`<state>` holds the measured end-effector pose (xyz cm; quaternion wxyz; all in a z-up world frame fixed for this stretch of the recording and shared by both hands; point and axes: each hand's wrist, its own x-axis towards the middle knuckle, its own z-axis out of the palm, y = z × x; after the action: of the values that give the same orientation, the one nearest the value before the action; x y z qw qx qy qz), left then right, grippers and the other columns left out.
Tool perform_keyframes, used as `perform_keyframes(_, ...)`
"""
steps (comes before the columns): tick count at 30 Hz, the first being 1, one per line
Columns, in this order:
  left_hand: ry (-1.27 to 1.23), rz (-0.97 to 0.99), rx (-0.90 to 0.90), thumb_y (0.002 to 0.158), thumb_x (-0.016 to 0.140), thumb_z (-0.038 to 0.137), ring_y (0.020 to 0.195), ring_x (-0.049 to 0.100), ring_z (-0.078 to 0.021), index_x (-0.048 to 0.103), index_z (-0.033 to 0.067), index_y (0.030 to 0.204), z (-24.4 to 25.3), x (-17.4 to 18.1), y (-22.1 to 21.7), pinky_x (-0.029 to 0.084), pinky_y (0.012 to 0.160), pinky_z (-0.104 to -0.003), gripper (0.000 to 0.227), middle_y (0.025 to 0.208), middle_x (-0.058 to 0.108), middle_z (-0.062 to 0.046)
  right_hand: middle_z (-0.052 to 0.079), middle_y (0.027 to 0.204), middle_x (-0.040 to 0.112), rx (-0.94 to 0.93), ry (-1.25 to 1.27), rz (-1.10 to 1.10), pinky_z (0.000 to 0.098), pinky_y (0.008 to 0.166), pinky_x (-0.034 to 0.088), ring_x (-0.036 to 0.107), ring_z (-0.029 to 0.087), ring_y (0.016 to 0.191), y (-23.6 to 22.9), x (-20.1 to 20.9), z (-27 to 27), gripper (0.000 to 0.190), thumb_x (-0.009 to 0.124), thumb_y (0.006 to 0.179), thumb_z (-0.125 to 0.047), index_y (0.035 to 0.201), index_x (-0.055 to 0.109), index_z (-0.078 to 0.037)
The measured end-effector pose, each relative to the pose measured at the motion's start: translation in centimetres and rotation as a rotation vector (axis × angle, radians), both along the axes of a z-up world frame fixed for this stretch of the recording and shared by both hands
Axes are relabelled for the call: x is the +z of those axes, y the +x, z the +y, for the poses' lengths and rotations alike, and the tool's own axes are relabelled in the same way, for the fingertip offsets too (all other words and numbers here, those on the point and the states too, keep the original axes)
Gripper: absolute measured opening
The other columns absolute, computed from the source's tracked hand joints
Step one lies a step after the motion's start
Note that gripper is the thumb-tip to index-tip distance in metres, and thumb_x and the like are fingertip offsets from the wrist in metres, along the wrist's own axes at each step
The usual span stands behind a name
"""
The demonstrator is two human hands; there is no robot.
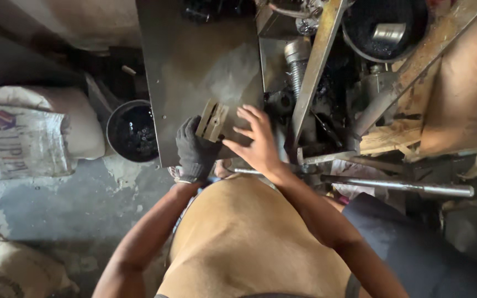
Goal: The person operates a manual press machine by placing a metal mold under the press, pulling a lever to activate the press, and then removing the mold. This sequence is repeated multiple times throughout the video.
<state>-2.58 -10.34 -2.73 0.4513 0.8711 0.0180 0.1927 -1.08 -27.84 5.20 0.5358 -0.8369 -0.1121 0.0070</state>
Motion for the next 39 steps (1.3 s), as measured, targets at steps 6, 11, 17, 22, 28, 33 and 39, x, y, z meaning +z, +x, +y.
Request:
perform_keyframes(6, -0.092, 0.187, -0.064, 0.071, 0.088, 0.03, 0.106, 0.066, -0.0397, 0.064, 0.0071, 0.126, -1.8, 0.9, 5.4, 0.054, 0.093, -0.048, 0.064, 0.114, 0.07, -0.018, 0.01, 0.101, 0.07, -0.27, -0.237, -0.41, 0.0292, 0.08, 0.055, 0.068, 0.017, 0.089, -3.7, 5.8, -10.0, 0.025, 0.068, 0.097, 0.004, 0.121, 0.061, -0.001)
perform_keyframes(11, -0.225, 0.331, -0.036, 0.072, 0.087, 0.033, 0.106, 0.067, -0.0365, 0.065, 0.008, 0.123, -7.2, 2.0, 12.4, 0.054, 0.091, -0.045, 0.061, 0.114, 0.07, -0.017, 0.007, 0.093, 0.068, -0.451, -0.308, -0.293, 0.0255, 0.07, 0.051, 0.064, 0.011, 0.076, -2.7, 4.8, -13.9, 0.031, 0.073, 0.101, -0.001, 0.129, 0.063, 0.003)
perform_keyframes(17, -0.189, 0.219, 0.007, 0.07, 0.086, 0.024, 0.114, 0.064, -0.0399, 0.063, 0.0098, 0.126, -12.6, 1.3, 17.3, 0.052, 0.095, -0.047, 0.062, 0.121, 0.069, -0.017, 0.008, 0.089, 0.069, -0.573, -0.397, -0.216, 0.0245, 0.063, 0.048, 0.059, 0.01, 0.069, -2.3, 3.5, -13.8, 0.027, 0.077, 0.096, -0.005, 0.121, 0.069, 0.001)
perform_keyframes(22, -0.096, 0.267, -0.299, 0.069, 0.089, 0.025, 0.114, 0.063, -0.0409, 0.062, 0.0095, 0.128, -11.3, -0.2, 22.9, 0.052, 0.097, -0.048, 0.067, 0.121, 0.067, -0.019, 0.008, 0.088, 0.071, -0.572, -0.375, -0.217, 0.0237, 0.062, 0.049, 0.061, 0.009, 0.067, -1.8, 4.0, -13.8, 0.02, 0.076, 0.097, -0.008, 0.115, 0.071, 0.0)
perform_keyframes(28, 0.18, 0.301, -0.462, 0.064, 0.095, 0.037, 0.103, 0.061, -0.0468, 0.047, -0.004, 0.137, -11.6, -1.1, 28.7, 0.051, 0.087, -0.052, 0.096, 0.112, 0.064, -0.028, 0.007, 0.074, 0.068, -0.64, -0.387, -0.134, 0.0266, 0.055, 0.045, 0.058, 0.011, 0.058, -1.7, 4.2, -13.5, 0.017, 0.077, 0.094, -0.01, 0.109, 0.074, -0.002)
perform_keyframes(33, 0.138, 0.362, -0.504, 0.066, 0.092, 0.033, 0.106, 0.063, -0.0443, 0.053, 0.0029, 0.135, -12.0, -1.5, 29.2, 0.052, 0.088, -0.049, 0.084, 0.117, 0.066, -0.025, 0.013, 0.085, 0.073, -0.568, -0.46, -0.175, 0.0289, 0.058, 0.048, 0.064, 0.019, 0.061, -1.6, 5.2, -13.4, 0.015, 0.075, 0.094, -0.009, 0.108, 0.074, -0.004)
perform_keyframes(39, -0.244, 0.356, -0.642, 0.084, 0.073, 0.029, 0.092, 0.076, -0.0341, 0.075, 0.0062, 0.112, -10.5, -2.2, 27.7, 0.055, 0.079, -0.041, 0.036, 0.099, 0.076, -0.02, 0.013, 0.095, 0.072, -0.537, -0.5, -0.358, 0.031, 0.069, 0.053, 0.069, 0.024, 0.08, -1.7, 4.7, -13.7, 0.013, 0.073, 0.1, -0.011, 0.111, 0.07, -0.005)
